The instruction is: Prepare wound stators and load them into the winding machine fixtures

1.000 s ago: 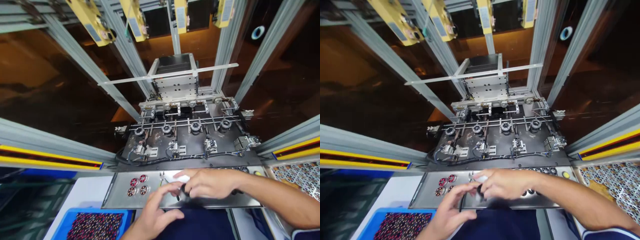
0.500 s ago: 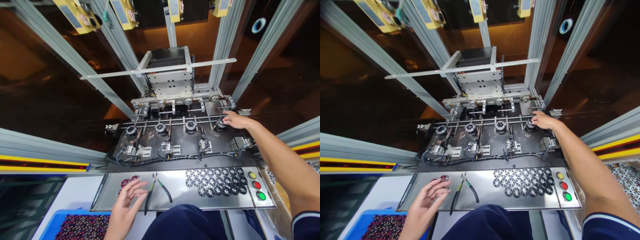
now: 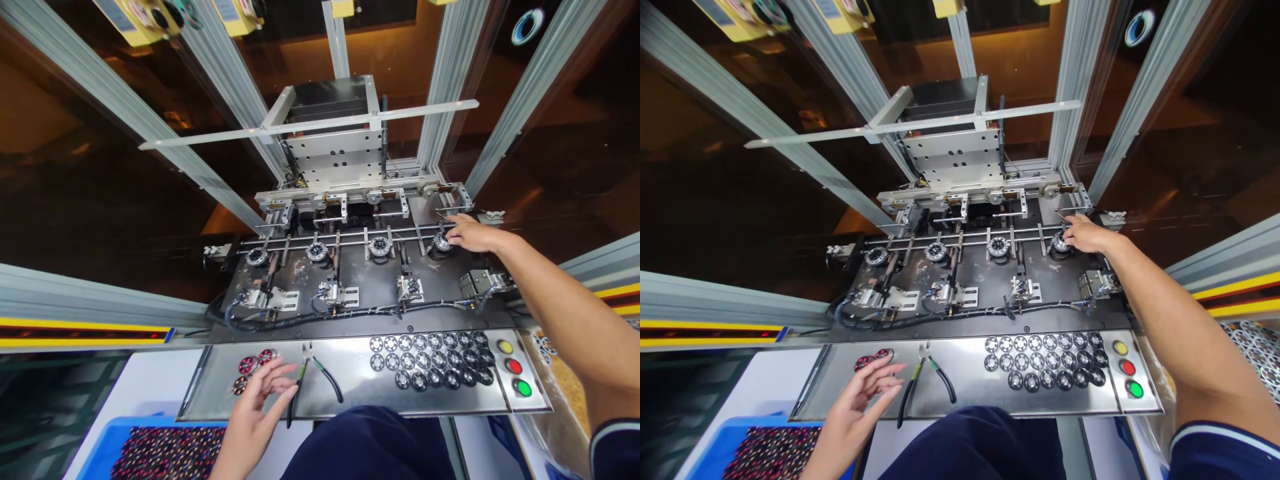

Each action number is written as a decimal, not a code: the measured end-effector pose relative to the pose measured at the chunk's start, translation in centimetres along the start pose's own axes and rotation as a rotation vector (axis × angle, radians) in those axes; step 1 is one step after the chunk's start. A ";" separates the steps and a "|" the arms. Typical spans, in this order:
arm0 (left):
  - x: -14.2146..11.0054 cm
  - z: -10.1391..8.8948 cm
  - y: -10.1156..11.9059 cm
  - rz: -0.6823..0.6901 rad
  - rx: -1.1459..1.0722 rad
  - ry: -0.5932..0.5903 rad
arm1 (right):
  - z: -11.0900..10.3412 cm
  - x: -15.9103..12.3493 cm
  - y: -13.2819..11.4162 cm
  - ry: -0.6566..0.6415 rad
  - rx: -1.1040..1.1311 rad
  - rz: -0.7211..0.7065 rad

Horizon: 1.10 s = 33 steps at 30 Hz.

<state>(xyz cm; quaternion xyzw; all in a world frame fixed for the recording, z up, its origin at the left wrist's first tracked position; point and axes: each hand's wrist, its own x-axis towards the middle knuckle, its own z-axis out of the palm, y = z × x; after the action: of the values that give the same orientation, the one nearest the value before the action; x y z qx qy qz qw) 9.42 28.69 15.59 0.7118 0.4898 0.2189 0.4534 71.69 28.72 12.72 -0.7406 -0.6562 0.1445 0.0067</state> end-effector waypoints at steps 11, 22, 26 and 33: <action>0.1 -0.4 -0.9 -0.017 0.059 -0.030 | 0.3 0.3 -0.6 -0.050 -0.019 0.099; 0.2 -0.8 -1.7 -0.025 0.092 -0.023 | -0.7 -0.8 -3.0 0.041 -0.073 0.142; 0.2 -1.4 -1.9 -0.029 0.087 0.022 | -0.4 -3.5 -5.0 0.013 -0.123 0.128; 0.0 -2.6 -3.3 -0.043 0.081 0.055 | 0.6 -6.3 -6.1 -0.100 -0.186 0.155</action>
<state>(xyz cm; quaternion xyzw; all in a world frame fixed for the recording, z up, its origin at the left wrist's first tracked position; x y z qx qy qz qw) 5.85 30.14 14.02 0.7126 0.5258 0.2086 0.4150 65.06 23.36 14.69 -0.7783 -0.6071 0.1198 -0.1062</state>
